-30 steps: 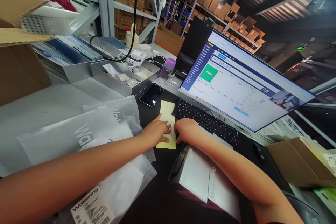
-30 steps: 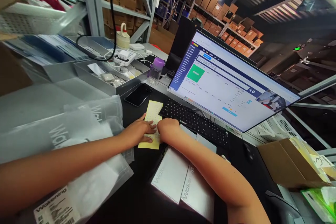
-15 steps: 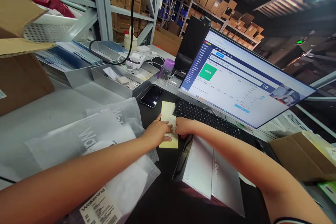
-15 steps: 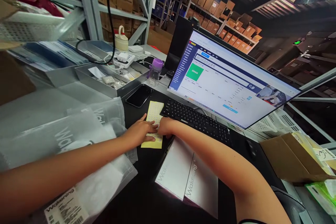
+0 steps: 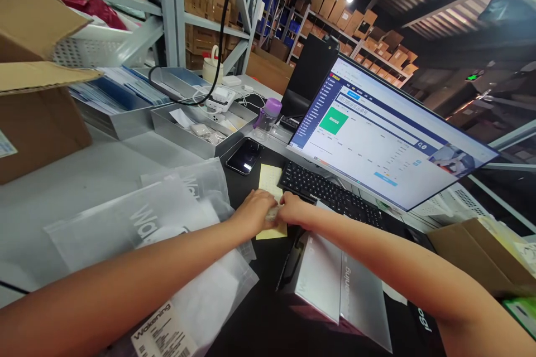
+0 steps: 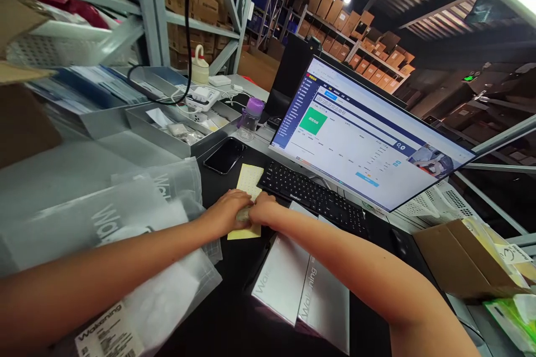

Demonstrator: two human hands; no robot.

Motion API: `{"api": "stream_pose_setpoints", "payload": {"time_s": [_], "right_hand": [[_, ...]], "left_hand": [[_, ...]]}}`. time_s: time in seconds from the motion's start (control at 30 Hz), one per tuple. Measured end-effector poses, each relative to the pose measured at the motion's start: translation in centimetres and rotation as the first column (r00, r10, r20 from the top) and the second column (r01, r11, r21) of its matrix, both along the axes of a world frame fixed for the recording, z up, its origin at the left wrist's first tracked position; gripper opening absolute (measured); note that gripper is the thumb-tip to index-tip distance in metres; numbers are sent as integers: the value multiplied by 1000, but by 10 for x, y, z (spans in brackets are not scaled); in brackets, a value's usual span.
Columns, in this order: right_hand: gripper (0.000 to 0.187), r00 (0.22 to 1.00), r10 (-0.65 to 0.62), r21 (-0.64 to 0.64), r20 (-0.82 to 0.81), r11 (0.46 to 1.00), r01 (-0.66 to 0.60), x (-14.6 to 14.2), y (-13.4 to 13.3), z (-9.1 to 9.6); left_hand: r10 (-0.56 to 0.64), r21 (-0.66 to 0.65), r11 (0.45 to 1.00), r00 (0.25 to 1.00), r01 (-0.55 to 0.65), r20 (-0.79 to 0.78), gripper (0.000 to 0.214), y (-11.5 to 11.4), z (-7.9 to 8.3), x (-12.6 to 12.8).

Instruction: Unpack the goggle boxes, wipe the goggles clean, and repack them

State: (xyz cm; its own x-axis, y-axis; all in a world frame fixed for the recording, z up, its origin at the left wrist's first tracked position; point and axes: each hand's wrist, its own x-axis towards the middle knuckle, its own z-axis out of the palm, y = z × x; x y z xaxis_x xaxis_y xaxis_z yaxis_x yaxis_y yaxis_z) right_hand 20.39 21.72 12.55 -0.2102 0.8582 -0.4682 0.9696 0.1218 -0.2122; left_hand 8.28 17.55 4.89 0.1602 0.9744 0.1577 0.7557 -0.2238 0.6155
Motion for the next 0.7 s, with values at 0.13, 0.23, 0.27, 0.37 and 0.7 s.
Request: {"api": "stream_pose_setpoints", "payload": {"time_s": [0.13, 0.23, 0.27, 0.37, 0.7], "right_hand": [[36, 985, 59, 46, -159, 998, -53, 5, 9, 4], [30, 958, 108, 66, -266, 993, -93, 10, 13, 11], [29, 949, 127, 82, -289, 991, -107, 12, 13, 13], [29, 922, 198, 153, -334, 976, -154, 20, 14, 16], [17, 879, 339, 358, -336, 909, -214, 30, 20, 9]], "left_hand": [[70, 48, 996, 995, -73, 73, 77, 2, 1, -4], [48, 56, 997, 992, -55, 118, 83, 3, 4, -6], [43, 57, 997, 990, -51, 132, 78, 3, 5, -6], [49, 53, 997, 984, -59, 169, 51, 4, 7, -5], [50, 21, 998, 976, -55, 210, 26, 8, 4, -4]]}}
